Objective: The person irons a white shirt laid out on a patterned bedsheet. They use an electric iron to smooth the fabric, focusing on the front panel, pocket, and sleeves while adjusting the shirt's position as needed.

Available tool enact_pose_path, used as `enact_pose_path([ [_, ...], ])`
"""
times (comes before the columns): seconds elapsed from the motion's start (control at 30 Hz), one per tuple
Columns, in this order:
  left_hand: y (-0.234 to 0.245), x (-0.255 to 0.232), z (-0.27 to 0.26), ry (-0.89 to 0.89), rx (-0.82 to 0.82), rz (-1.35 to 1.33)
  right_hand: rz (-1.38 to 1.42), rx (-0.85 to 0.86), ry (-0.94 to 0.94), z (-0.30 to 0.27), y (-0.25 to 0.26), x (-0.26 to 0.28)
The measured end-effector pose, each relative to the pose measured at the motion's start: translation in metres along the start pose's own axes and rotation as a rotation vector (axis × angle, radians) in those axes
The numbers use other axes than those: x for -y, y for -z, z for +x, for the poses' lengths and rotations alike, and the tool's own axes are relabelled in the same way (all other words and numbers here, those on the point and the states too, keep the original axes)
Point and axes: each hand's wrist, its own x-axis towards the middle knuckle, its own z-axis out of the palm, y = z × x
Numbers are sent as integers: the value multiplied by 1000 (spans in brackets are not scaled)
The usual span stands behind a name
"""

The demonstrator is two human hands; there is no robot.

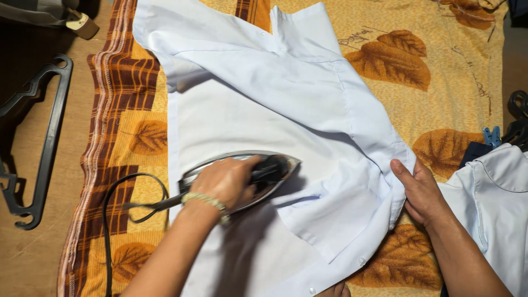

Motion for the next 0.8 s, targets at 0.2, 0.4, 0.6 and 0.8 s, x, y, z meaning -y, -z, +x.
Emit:
enact_pose_path([
  [0.2,2,-14,4,-10,57,35,-139,-38,68,-4,-1,27],
  [0.4,-35,-86,53,-355,-12,1,-1016,-272,118,-34,2,90],
  [0.6,-81,-169,101,-500,-102,-36,-1121,-477,478,-42,12,97],
  [0.8,-91,-190,104,-475,-116,-115,-1176,-489,712,-39,14,94],
])
